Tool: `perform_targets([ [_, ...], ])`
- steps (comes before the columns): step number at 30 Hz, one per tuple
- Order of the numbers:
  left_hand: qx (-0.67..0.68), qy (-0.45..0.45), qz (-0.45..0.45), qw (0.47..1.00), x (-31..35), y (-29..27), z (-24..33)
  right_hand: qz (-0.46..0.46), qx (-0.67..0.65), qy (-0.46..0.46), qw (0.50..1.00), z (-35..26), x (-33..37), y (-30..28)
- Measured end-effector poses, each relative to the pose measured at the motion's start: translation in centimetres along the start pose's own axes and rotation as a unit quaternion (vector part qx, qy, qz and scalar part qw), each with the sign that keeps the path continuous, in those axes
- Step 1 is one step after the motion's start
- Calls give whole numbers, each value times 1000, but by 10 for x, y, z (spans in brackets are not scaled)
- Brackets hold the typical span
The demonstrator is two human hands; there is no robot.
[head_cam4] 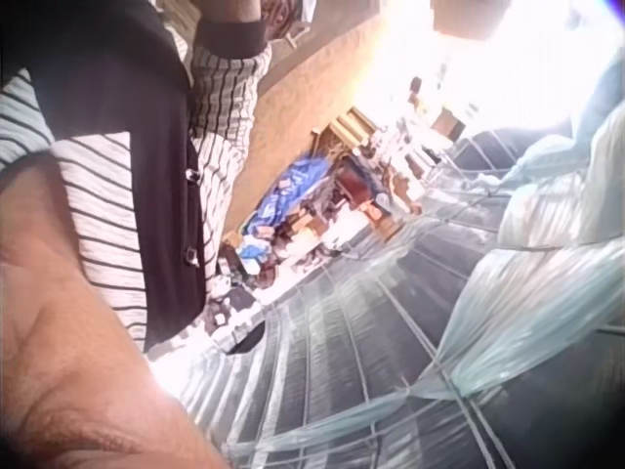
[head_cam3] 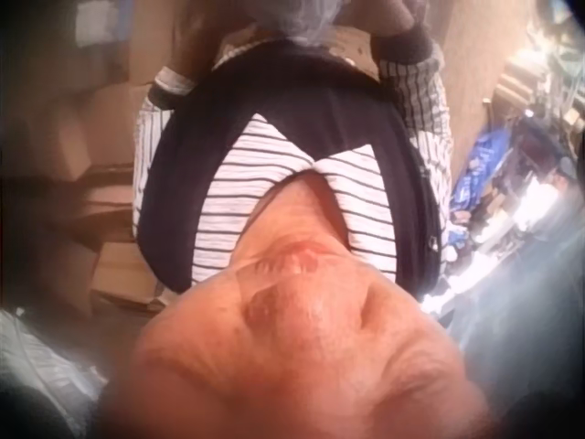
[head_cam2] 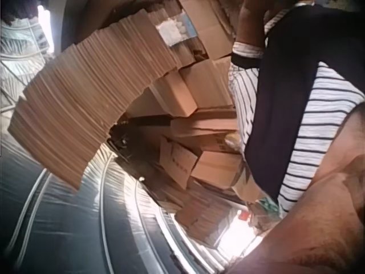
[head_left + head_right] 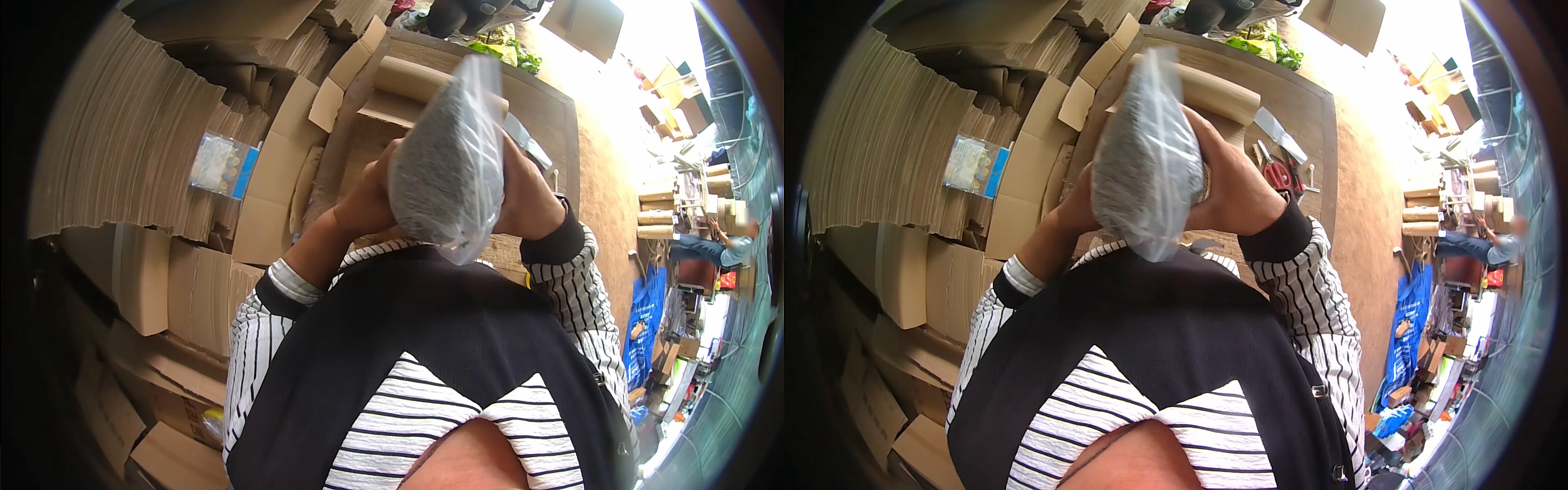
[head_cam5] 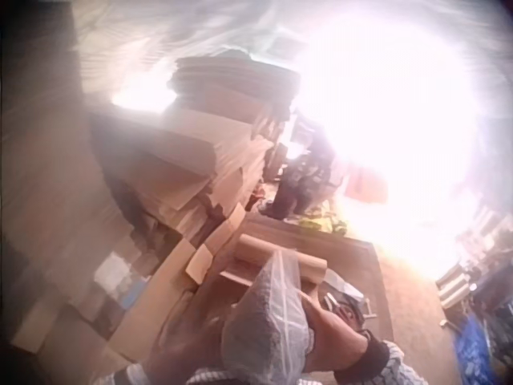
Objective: The person retrieves a bubble-wrapped item and a cardboard tube, then cuts a piece of cardboard with scissors. They wrap the cut cardboard around the tube and secure it with tape.
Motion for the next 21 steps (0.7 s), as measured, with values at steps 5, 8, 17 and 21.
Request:
perform_targets([
  [5,-77,-21,-70,994,3,-5,-12,71,-32,31,996,44,11,8],
  [8,-62,-2,-111,992,-1,-5,-3,64,-9,61,996,50,14,10],
  [17,-43,-93,-187,977,-3,-15,8,75,106,47,990,37,16,3],
  [21,-86,-65,-184,977,-1,-13,1,67,90,38,993,16,17,-9],
])
Point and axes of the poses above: each hand's wrist, its own x-axis away from the middle knuckle, its own y-axis out of the palm, z = x × y, the point moved 4 cm from there along -x, towards the middle knuckle, and after that the axes turned 12 degrees about y, right-handed, at the moved point
